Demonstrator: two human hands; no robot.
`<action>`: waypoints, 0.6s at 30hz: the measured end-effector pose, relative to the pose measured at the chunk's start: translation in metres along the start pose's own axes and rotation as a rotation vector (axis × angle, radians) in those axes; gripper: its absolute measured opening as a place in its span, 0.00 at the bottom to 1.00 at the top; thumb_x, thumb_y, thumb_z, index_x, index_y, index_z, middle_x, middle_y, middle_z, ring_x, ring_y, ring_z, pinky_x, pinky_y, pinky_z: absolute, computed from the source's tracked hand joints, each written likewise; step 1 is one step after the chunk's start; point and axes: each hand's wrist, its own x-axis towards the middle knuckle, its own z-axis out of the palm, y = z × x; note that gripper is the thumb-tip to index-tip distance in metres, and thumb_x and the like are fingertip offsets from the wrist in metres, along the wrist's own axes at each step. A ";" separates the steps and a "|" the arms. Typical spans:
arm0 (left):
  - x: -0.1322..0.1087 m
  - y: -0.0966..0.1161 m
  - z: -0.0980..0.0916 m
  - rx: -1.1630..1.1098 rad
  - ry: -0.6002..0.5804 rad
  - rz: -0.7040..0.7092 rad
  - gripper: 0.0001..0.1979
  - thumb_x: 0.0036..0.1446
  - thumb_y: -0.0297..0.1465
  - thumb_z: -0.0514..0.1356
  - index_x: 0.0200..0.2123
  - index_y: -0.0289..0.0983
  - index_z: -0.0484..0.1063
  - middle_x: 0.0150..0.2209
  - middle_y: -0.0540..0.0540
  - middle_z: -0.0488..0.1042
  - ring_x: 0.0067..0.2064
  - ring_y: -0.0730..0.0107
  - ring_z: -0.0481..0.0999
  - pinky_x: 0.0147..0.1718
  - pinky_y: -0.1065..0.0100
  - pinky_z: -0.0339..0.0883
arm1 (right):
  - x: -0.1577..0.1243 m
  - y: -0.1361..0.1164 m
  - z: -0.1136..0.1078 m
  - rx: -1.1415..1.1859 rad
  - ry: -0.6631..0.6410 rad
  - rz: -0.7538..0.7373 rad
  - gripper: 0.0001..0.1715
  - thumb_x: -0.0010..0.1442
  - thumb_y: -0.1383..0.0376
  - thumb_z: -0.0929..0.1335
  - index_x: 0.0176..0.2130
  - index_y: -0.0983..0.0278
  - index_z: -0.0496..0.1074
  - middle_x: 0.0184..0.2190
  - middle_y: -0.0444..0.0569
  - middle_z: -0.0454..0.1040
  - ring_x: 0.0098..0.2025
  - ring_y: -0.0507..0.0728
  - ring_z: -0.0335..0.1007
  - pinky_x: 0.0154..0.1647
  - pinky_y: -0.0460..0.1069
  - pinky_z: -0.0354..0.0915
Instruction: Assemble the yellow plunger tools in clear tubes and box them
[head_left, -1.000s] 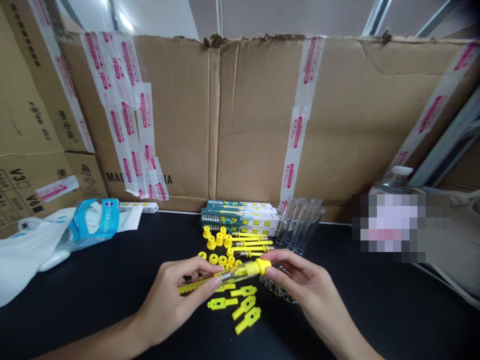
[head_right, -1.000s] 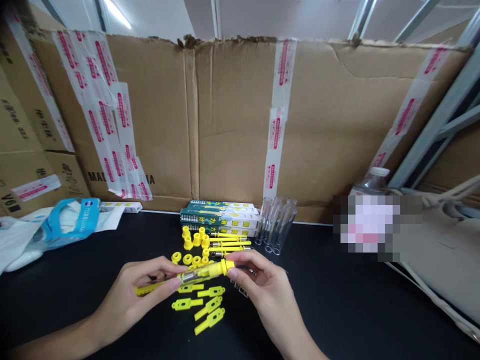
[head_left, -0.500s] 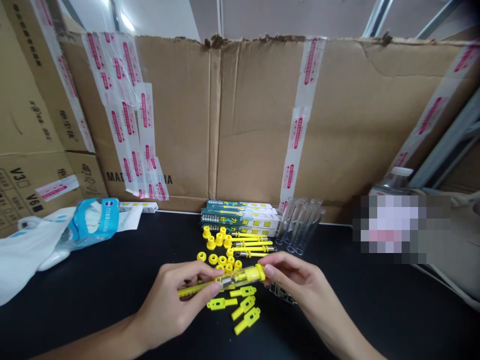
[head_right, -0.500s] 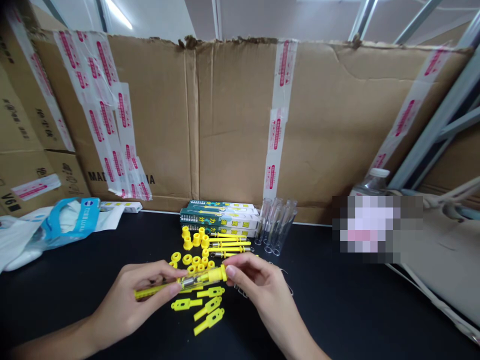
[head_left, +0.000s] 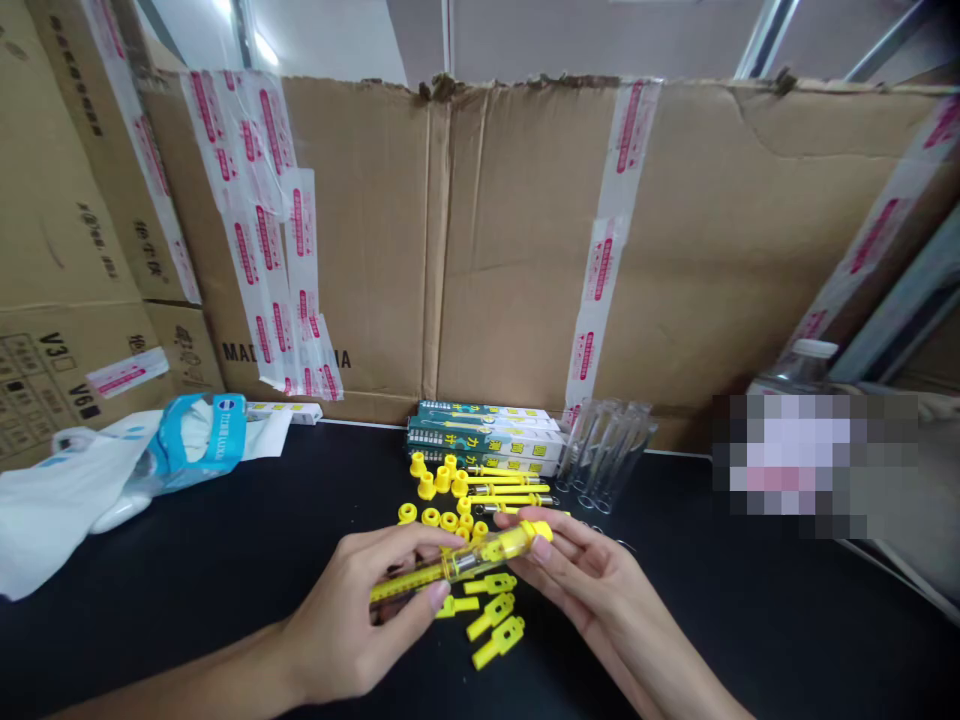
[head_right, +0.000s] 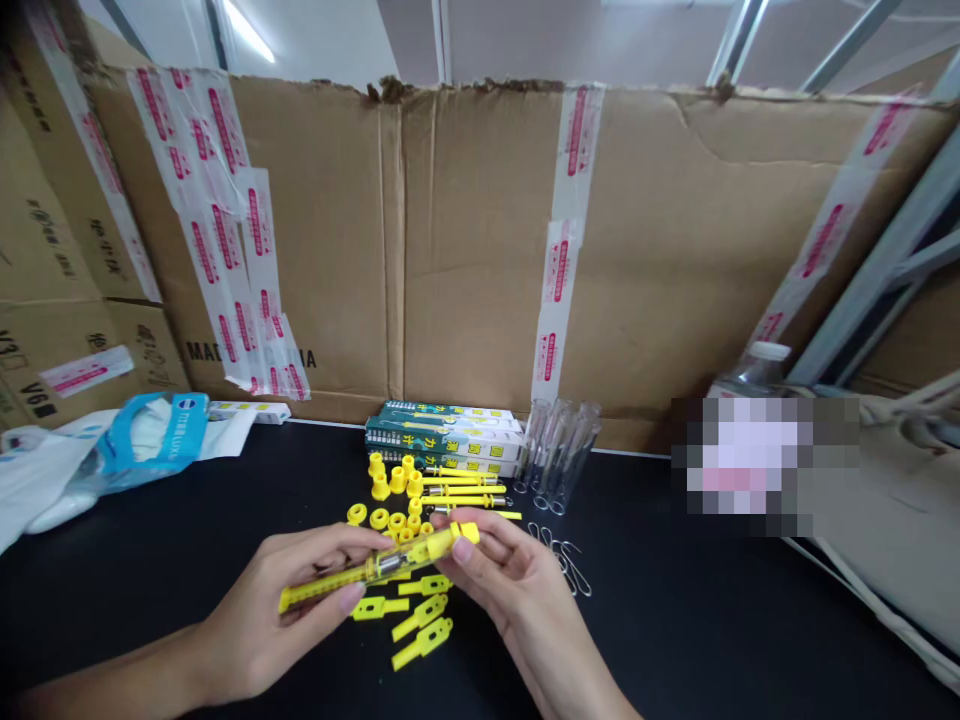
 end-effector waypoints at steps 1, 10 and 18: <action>-0.001 -0.001 0.001 0.000 -0.015 0.004 0.15 0.61 0.30 0.59 0.51 0.40 0.73 0.35 0.47 0.78 0.30 0.71 0.77 0.27 0.75 0.72 | -0.001 -0.001 0.001 0.033 -0.012 0.028 0.21 0.51 0.59 0.79 0.43 0.64 0.79 0.42 0.52 0.81 0.46 0.58 0.79 0.56 0.53 0.70; -0.004 -0.002 0.004 -0.113 -0.058 0.003 0.28 0.58 0.27 0.62 0.61 0.42 0.64 0.46 0.43 0.78 0.30 0.72 0.79 0.22 0.78 0.73 | 0.005 -0.005 -0.009 0.103 0.011 0.002 0.19 0.53 0.62 0.78 0.44 0.65 0.80 0.38 0.50 0.83 0.45 0.57 0.80 0.52 0.49 0.73; -0.004 0.002 -0.014 -0.036 -0.137 0.226 0.28 0.61 0.26 0.59 0.65 0.40 0.62 0.60 0.41 0.71 0.60 0.58 0.72 0.59 0.59 0.66 | 0.014 -0.013 -0.021 0.133 0.054 -0.027 0.19 0.57 0.62 0.76 0.49 0.60 0.79 0.43 0.50 0.83 0.45 0.55 0.79 0.52 0.47 0.73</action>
